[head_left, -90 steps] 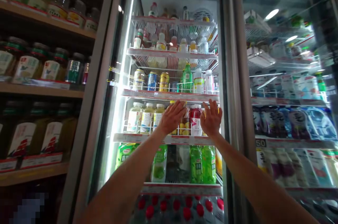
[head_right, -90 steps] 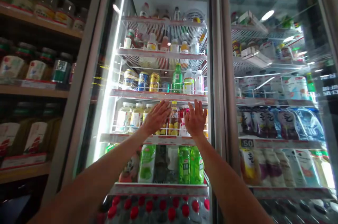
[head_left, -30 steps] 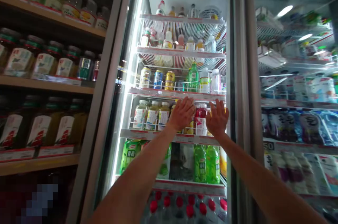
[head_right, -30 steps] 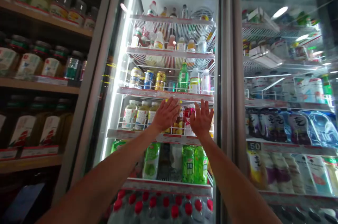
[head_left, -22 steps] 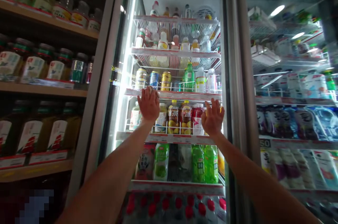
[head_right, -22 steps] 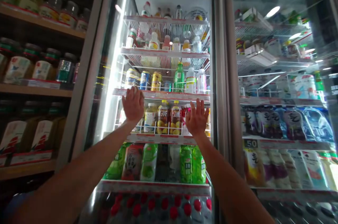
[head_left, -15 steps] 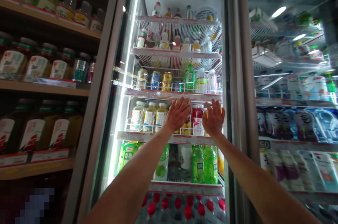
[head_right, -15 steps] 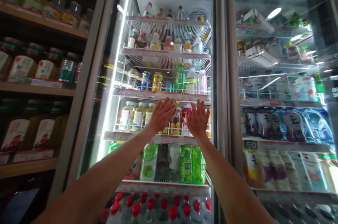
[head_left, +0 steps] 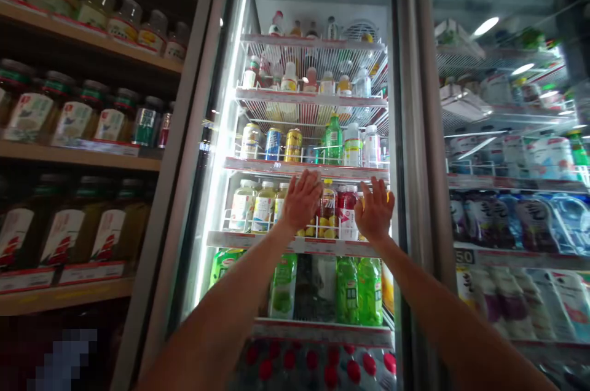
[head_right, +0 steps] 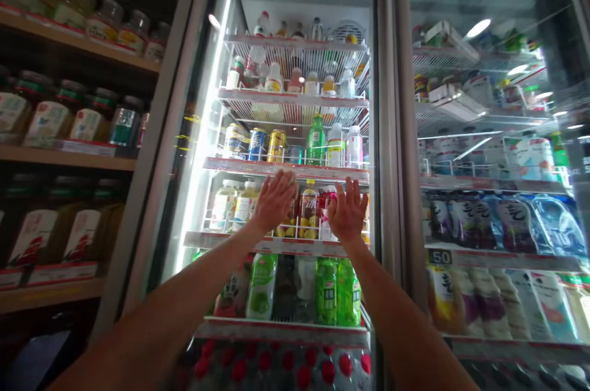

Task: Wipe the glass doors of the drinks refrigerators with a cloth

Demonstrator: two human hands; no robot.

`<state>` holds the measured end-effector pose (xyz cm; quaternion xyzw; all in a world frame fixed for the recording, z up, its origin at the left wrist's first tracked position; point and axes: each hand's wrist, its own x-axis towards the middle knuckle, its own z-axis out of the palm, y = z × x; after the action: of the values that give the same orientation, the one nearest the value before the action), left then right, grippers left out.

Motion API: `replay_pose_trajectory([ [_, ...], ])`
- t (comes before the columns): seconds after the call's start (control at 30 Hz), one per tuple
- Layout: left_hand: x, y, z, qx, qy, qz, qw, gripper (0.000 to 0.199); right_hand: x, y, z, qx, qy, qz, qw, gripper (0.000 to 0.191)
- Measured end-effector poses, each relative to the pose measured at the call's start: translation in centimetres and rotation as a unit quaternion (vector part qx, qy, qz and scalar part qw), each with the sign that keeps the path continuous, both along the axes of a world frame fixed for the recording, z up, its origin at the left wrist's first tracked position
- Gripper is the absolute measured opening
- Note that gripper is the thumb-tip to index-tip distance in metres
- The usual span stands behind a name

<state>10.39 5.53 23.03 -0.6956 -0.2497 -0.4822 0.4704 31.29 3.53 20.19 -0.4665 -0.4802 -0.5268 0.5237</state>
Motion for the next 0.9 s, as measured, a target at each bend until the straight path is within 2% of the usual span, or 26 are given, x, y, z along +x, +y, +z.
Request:
replay_pose_trajectory([
  [0.03,0.1,0.0,-0.2,0.007,0.041,-0.004,0.999,0.037,0.0,0.0,0.0,0.0,-0.001,0.0,1.0,0.041],
  [0.1,-1.8,0.2,-0.2,0.009,0.065,-0.005,0.998,0.037,0.1,0.0,0.0,0.001,0.0,0.002,1.0,0.041],
  [0.17,-5.2,0.7,0.2,0.002,-0.014,0.004,1.0,0.037,0.0,0.1,0.0,0.003,0.003,0.006,1.0,0.041],
  [0.23,-8.3,1.2,0.9,-0.001,-0.161,0.017,0.987,0.038,-0.2,0.2,0.0,0.003,0.004,0.009,1.0,0.042],
  [0.3,-9.2,1.4,1.2,-0.005,-0.248,0.018,0.969,0.04,-0.3,0.2,0.0,0.001,0.009,0.013,1.0,0.042],
  [0.37,-7.2,1.3,1.1,-0.011,-0.234,0.005,0.972,0.04,-0.4,0.2,0.0,-0.001,0.014,0.015,1.0,0.043],
  [0.47,-1.5,0.5,0.3,-0.006,-0.094,-0.018,0.995,0.037,-0.2,0.1,0.0,0.002,0.011,0.014,1.0,0.042],
  [0.53,1.4,0.0,-0.1,0.0,0.006,-0.027,1.0,0.036,-0.1,0.0,0.1,0.003,0.005,0.016,1.0,0.042],
  [0.57,1.9,-0.1,-0.2,0.002,0.041,-0.029,0.999,0.036,-0.1,-0.1,0.1,0.003,0.003,0.019,1.0,0.042],
  [0.63,0.8,0.0,0.0,-0.001,0.056,-0.027,0.998,0.037,-0.1,-0.2,0.1,0.0,0.005,0.026,1.0,0.041],
  [0.7,-2.2,0.5,0.7,-0.004,-0.013,-0.017,1.0,0.037,-0.2,-0.2,0.1,0.0,0.008,0.031,0.999,0.04],
  [0.8,-6.7,1.2,2.0,-0.011,-0.223,-0.002,0.975,0.04,-0.5,-0.2,0.1,-0.001,0.015,0.034,0.999,0.04],
  [0.87,-7.0,1.3,2.2,-0.011,-0.306,-0.001,0.952,0.042,-0.6,-0.2,0.1,-0.001,0.019,0.035,0.999,0.041],
  [0.9,-6.1,1.2,2.0,-0.006,-0.309,-0.004,0.951,0.042,-0.6,-0.1,0.1,-0.001,0.02,0.036,0.999,0.041],
])
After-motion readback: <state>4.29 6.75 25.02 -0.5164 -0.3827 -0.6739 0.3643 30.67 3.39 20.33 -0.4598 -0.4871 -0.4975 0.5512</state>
